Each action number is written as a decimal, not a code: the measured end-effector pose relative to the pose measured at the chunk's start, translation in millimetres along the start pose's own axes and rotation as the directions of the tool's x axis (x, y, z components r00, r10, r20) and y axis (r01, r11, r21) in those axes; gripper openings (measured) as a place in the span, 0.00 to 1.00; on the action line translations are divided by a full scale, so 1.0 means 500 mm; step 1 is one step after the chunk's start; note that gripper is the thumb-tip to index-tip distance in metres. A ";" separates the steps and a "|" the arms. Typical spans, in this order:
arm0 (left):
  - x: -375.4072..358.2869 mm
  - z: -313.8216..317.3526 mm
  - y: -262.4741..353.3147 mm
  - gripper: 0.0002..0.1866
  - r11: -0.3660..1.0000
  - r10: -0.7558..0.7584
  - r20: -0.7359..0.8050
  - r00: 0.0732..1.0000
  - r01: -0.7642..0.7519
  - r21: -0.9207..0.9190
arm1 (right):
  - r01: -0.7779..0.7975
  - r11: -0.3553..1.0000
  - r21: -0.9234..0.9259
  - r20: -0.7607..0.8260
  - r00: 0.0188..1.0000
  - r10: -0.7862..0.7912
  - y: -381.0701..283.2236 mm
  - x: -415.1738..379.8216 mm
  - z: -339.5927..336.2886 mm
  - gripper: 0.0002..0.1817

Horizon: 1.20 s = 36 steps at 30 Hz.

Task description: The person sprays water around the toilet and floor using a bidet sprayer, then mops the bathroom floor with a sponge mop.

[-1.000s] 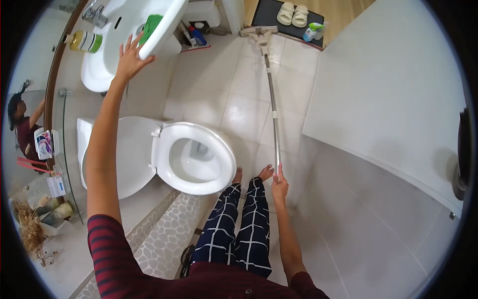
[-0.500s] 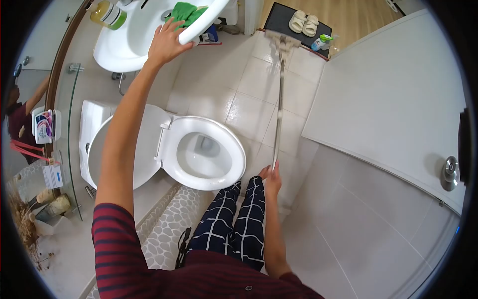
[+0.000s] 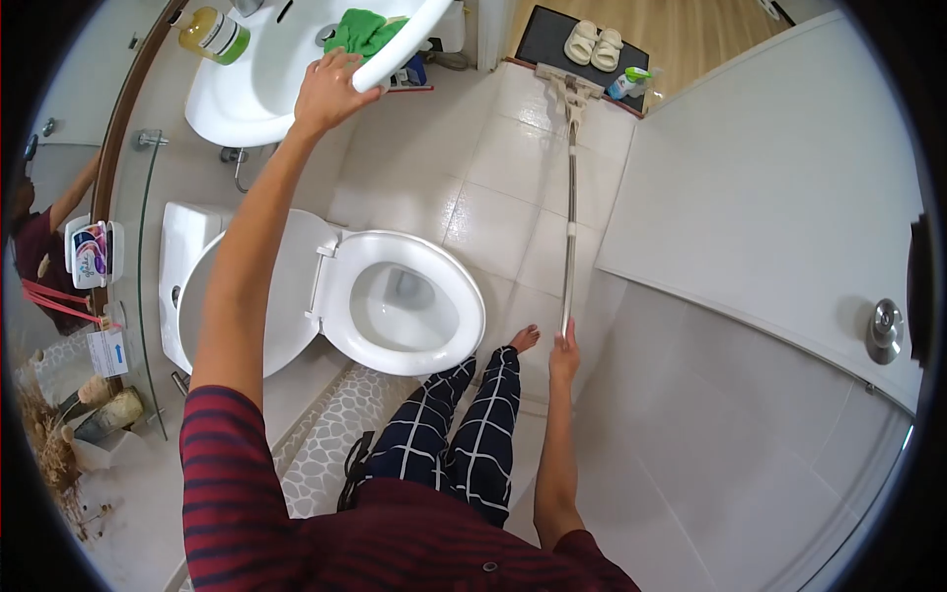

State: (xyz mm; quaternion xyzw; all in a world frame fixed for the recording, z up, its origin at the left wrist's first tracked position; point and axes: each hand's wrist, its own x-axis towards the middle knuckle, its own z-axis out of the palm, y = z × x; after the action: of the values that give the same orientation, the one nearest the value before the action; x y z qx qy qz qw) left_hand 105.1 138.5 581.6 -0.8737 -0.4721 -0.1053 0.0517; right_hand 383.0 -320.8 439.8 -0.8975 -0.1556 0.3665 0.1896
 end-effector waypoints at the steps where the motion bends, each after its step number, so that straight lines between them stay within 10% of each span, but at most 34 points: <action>1: 0.002 0.003 -0.008 0.26 1.000 0.016 -0.015 1.000 -0.016 0.001 | 0.137 0.991 -0.007 -0.095 0.986 -0.137 0.054 -0.030 -0.008 0.23; 4: 0.011 0.006 -0.007 0.25 1.000 0.016 0.002 1.000 -0.016 0.026 | 0.319 0.947 -0.032 -0.271 0.910 -0.316 0.234 -0.238 -0.056 0.22; 6: 0.012 0.000 0.002 0.25 0.999 -0.033 0.030 0.999 0.033 0.022 | 0.047 0.996 -0.079 -0.167 0.984 -0.059 0.255 -0.389 -0.072 0.22; 16: 0.010 -0.004 0.002 0.22 0.999 -0.009 -0.005 1.000 0.008 -0.052 | 0.218 0.971 0.101 -0.244 0.951 -0.188 0.155 0.022 -0.090 0.22; 20: 0.011 0.008 -0.002 0.20 0.999 0.008 -0.061 0.998 -0.011 -0.039 | 0.169 0.982 -0.080 -0.247 0.951 -0.184 0.300 -0.231 -0.068 0.23; 28: -0.003 -0.010 0.011 0.20 0.999 -0.029 0.027 0.999 0.030 -0.040 | -0.062 0.986 0.154 -0.052 0.996 0.071 0.248 0.085 -0.136 0.23; 36: 0.006 0.002 0.005 0.20 1.000 0.005 -0.063 0.998 -0.006 -0.019 | 0.064 0.990 0.127 -0.177 0.983 -0.041 0.372 -0.140 -0.093 0.24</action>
State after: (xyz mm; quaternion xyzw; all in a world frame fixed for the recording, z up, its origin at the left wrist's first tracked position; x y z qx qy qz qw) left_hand 108.7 139.7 581.5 -0.8718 -0.4667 -0.1368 0.0585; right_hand 394.5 -524.4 427.8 -0.9071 -0.1376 0.2912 0.2709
